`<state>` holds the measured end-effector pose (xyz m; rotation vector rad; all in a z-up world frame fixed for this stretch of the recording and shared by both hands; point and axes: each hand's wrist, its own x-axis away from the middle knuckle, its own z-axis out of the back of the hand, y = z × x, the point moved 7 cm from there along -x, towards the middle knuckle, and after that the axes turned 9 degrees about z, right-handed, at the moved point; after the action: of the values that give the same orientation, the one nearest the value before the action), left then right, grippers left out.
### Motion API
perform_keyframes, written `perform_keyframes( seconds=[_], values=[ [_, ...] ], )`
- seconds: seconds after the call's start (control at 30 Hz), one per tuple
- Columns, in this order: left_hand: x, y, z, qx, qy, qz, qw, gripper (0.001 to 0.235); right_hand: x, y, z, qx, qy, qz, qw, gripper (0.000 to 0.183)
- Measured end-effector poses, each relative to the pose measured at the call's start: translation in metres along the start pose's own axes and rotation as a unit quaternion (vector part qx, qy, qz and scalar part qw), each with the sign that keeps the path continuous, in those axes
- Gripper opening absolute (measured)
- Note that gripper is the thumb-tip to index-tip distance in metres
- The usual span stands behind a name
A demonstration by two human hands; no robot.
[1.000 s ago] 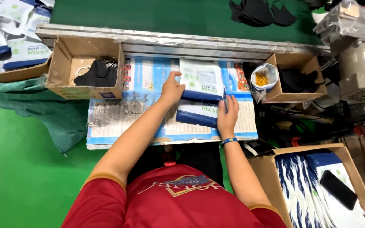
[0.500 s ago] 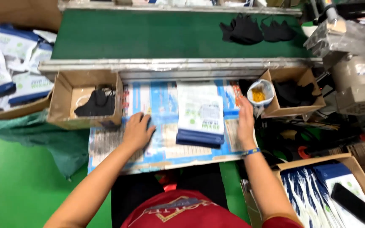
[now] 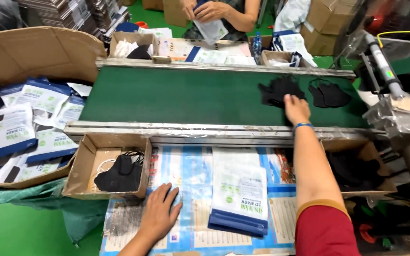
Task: Packaging black 3D face masks into individual plastic sleeves.
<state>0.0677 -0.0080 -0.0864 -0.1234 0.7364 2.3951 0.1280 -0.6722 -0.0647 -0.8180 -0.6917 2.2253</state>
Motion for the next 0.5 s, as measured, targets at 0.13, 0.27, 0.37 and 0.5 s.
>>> perform_keyframes(
  seconds=[0.13,0.27,0.37,0.5],
  values=[
    [0.002,0.003,0.002,0.011,-0.004,0.002,1.0,0.049,0.083,-0.148,-0.038,0.165,-0.113,0.13,0.971,0.069],
    [0.002,0.006,0.008,0.001,0.02,-0.011,1.0,0.046,0.171,-0.257,-0.068,0.062,-0.09,0.256,0.961,0.052],
    [-0.025,0.0,-0.006,-0.001,-0.125,0.039,0.991,0.042,0.153,-0.219,-0.069,-0.125,-0.023,0.162,0.979,0.05],
    [-0.114,0.033,0.043,0.044,-0.013,-0.037,0.998,0.041,0.165,-0.235,-0.063,-0.089,-0.056,0.234,0.967,0.052]
  ],
)
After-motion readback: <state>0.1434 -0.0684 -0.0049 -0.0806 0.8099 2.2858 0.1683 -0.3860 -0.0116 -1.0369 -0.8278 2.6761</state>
